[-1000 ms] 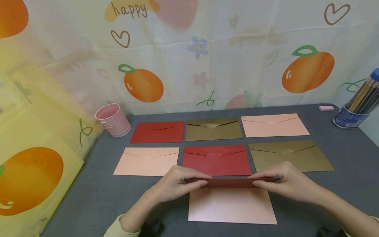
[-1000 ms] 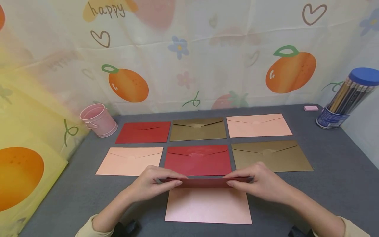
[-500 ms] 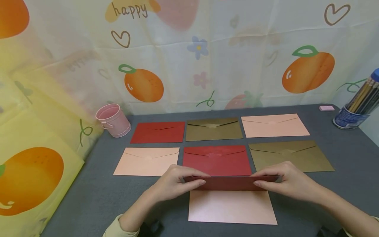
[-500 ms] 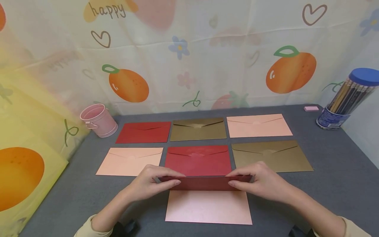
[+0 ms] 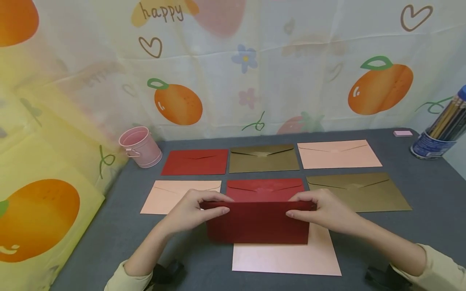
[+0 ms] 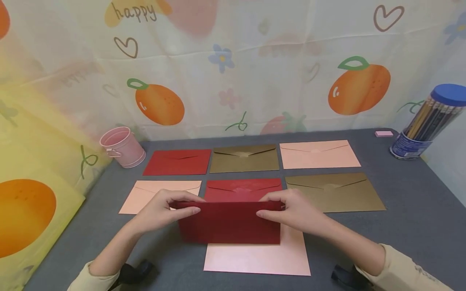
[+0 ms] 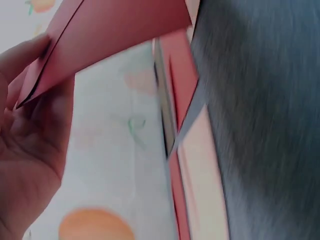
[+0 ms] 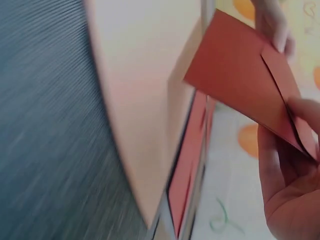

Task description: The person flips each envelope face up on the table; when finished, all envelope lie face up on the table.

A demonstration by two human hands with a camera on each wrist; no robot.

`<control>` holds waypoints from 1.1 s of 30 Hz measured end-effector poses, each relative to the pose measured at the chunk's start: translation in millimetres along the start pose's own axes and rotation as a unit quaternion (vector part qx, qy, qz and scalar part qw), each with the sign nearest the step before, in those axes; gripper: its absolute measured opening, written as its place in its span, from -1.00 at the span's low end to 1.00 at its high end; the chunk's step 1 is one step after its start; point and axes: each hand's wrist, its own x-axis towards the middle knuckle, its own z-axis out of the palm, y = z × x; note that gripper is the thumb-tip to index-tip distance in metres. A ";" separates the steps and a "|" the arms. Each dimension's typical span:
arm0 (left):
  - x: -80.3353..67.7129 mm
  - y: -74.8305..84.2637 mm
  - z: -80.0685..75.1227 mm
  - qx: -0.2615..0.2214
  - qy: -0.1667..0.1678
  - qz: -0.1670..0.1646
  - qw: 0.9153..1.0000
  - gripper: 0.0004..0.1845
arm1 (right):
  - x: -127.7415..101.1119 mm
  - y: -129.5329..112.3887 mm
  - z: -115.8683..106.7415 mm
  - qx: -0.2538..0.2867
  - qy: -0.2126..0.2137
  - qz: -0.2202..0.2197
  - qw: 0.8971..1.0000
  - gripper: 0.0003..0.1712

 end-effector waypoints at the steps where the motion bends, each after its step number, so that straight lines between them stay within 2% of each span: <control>1: -2.4 -1.4 -7.6 -0.008 -0.008 -0.018 1.000 -0.76 | 5.9 -1.1 4.4 0.011 -0.009 0.004 1.000 -0.87; 6: -18.2 -12.7 -48.7 0.009 -0.041 -0.078 0.996 -0.79 | 35.2 -8.2 31.1 0.084 -0.066 0.017 0.994 -0.84; 12: -45.7 -33.3 -92.4 0.039 -0.053 -0.151 0.986 -0.85 | 68.4 -24.2 71.0 0.123 -0.120 0.027 0.985 -0.82; 17: -73.4 -54.7 -118.3 0.040 -0.061 -0.223 0.972 -0.83 | 89.5 -36.8 103.7 0.170 -0.155 0.051 0.972 -0.75; 20: -88.2 -65.4 -128.5 0.041 -0.064 -0.245 0.967 -0.82 | 97.2 -42.1 121.4 0.171 -0.162 0.070 0.969 -0.66; 23: -98.9 -72.5 -133.7 0.049 -0.061 -0.253 0.964 -0.80 | 102.8 -44.6 134.6 0.155 -0.164 0.077 0.971 -0.59; 26: -106.4 -76.1 -136.3 0.061 -0.053 -0.264 0.961 -0.78 | 107.9 -46.3 144.0 0.126 -0.162 0.063 0.977 -0.59; 33: -115.3 -78.9 -140.0 0.111 -0.042 -0.280 0.953 -0.76 | 116.0 -53.0 153.4 -0.002 -0.153 0.002 0.988 -0.61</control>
